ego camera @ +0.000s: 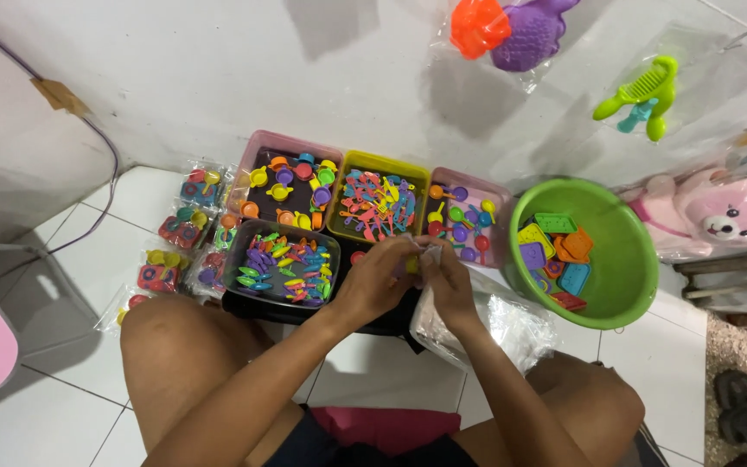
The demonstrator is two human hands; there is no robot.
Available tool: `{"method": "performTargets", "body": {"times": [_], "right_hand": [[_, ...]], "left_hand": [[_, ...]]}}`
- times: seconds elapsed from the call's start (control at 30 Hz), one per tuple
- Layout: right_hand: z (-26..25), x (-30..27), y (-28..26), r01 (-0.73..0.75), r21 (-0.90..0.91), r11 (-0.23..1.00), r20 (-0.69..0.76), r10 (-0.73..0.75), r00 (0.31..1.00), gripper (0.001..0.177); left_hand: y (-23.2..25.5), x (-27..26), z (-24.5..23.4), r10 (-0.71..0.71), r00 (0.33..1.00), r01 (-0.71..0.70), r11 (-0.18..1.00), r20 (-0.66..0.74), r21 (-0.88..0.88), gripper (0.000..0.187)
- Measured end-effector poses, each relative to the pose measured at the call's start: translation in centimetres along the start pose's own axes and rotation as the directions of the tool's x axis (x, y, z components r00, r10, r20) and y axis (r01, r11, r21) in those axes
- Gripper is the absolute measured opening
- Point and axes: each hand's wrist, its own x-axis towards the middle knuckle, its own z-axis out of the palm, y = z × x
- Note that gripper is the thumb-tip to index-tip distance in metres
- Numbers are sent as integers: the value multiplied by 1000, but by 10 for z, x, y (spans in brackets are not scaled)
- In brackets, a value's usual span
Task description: Cleaning small plastic toy pieces with a cloth and packing them into individual plastic bags.
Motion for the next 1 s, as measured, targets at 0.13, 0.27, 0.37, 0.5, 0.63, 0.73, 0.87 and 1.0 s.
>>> {"method": "performTargets", "body": {"times": [0.13,0.27,0.37,0.5,0.63,0.73,0.87,1.0], "right_hand": [[4,-3,-3,-144,430,891,-84,198,977,17],[-5,-4,-10,-156,258,953,-69,180,981,21],[-14,4,10,28,-67,997,27,-26,999,27],[-12,11,1,620,-507,599,259,-580,772,18],[-4,4,-11,655,-686,316,338,-659,672,27],[3,-8,-7,624,-545,560,228,-617,753,12],[-1,-12,0,-50,-40,998,163,56,985,63],[-21,1,-15,242,-723,647,239,-95,966,32]], "left_hand": [[3,5,-2,-65,997,70,993,50,-96,48],[-12,2,12,-189,982,176,889,12,-422,42],[-13,2,13,-447,887,428,708,112,-561,39],[-28,0,22,-677,700,607,395,229,-690,23],[-23,9,5,-729,620,675,305,292,-672,36],[-13,13,-6,-711,613,714,314,343,-626,41],[-1,19,-11,-742,568,714,229,355,-662,36],[-34,5,11,-685,674,643,361,277,-675,37]]}}
